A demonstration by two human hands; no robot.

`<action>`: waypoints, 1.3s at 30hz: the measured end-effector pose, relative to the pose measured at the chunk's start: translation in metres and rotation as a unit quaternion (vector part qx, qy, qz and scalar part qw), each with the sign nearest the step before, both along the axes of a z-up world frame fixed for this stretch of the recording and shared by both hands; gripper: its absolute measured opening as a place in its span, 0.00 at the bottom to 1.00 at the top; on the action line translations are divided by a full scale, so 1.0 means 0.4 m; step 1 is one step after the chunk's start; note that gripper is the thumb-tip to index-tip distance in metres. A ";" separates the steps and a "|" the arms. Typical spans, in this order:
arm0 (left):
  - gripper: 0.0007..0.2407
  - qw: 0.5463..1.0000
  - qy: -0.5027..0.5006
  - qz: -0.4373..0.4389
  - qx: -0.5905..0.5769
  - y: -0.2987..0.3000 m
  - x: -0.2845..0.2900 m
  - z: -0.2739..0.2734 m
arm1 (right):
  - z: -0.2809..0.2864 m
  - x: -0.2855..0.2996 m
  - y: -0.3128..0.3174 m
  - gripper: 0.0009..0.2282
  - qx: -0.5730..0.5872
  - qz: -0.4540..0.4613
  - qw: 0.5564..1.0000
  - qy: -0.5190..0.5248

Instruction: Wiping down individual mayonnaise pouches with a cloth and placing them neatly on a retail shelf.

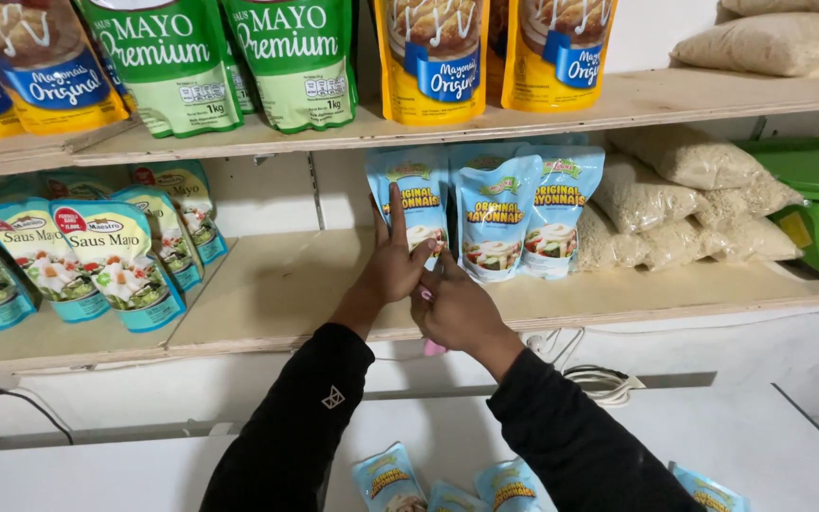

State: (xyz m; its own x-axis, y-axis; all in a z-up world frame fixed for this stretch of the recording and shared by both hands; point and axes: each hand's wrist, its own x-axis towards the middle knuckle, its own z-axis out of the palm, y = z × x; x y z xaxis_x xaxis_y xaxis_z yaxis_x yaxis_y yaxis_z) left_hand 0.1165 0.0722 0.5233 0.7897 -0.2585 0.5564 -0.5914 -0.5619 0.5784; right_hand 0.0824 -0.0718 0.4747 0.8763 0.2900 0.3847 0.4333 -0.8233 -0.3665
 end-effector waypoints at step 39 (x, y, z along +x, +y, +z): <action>0.44 0.949 -0.281 0.143 0.024 -0.024 0.016 -0.052 | 0.081 -0.133 -0.106 0.33 0.084 -0.102 0.978 -0.162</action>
